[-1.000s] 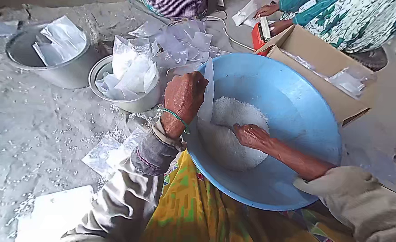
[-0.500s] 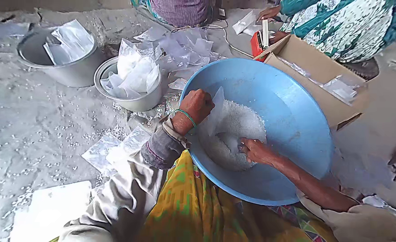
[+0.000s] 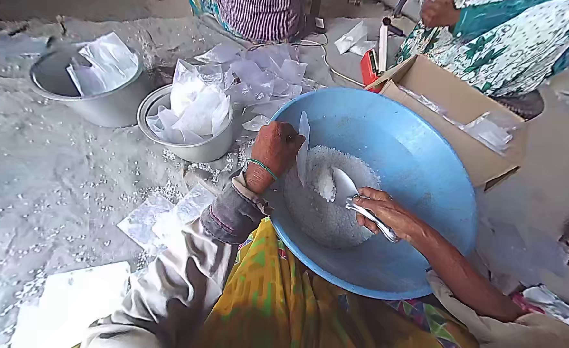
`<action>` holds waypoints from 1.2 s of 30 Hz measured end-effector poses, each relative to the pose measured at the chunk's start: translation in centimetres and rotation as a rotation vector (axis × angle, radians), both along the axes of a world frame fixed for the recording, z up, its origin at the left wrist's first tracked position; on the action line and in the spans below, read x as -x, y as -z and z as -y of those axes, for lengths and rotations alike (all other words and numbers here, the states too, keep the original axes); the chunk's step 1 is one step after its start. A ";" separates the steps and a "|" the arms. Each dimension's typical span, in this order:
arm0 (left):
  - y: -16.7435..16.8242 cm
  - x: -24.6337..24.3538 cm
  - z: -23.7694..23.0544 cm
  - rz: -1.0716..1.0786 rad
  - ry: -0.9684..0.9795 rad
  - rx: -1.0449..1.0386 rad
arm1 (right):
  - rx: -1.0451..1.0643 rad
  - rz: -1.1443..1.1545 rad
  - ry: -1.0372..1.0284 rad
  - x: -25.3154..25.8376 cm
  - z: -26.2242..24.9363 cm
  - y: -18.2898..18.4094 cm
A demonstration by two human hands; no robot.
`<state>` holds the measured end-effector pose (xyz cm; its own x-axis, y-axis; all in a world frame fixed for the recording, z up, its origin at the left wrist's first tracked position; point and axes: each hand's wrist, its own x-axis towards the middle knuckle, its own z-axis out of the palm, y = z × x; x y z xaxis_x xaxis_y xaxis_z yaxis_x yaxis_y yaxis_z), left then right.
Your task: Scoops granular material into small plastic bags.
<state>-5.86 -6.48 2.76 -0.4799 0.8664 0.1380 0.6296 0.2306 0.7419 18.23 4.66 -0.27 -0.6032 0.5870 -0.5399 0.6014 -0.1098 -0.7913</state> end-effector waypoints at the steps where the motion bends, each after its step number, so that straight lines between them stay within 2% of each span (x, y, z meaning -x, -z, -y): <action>1: 0.1 -0.1 0.0 0.025 -0.011 -0.021 | -0.002 -0.024 0.048 0.0 0.1 -0.4; 4: 0.2 -0.6 -0.1 0.180 -0.030 -0.058 | -0.011 -0.127 0.186 0.0 0.5 -1.5; 8: 0.2 -1.5 -0.4 0.311 -0.026 -0.018 | -0.023 -0.291 0.242 -0.5 1.3 -3.7; 16: 1.3 -4.3 -1.3 0.378 0.088 0.136 | 0.066 -0.424 0.182 -1.3 3.5 -6.2; 23: 1.1 -5.2 -1.1 0.404 0.111 0.145 | 0.118 -0.381 0.192 -0.5 4.9 -5.0; 36: 0.5 -5.6 0.3 0.385 0.091 0.108 | -0.078 -0.129 0.196 -0.1 4.5 -4.5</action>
<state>-0.26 -6.74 2.29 -0.3993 0.9075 -0.1305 0.3322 0.2759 0.9020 18.32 0.20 4.26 -0.5342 0.7369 -0.4142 0.4684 -0.1499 -0.8707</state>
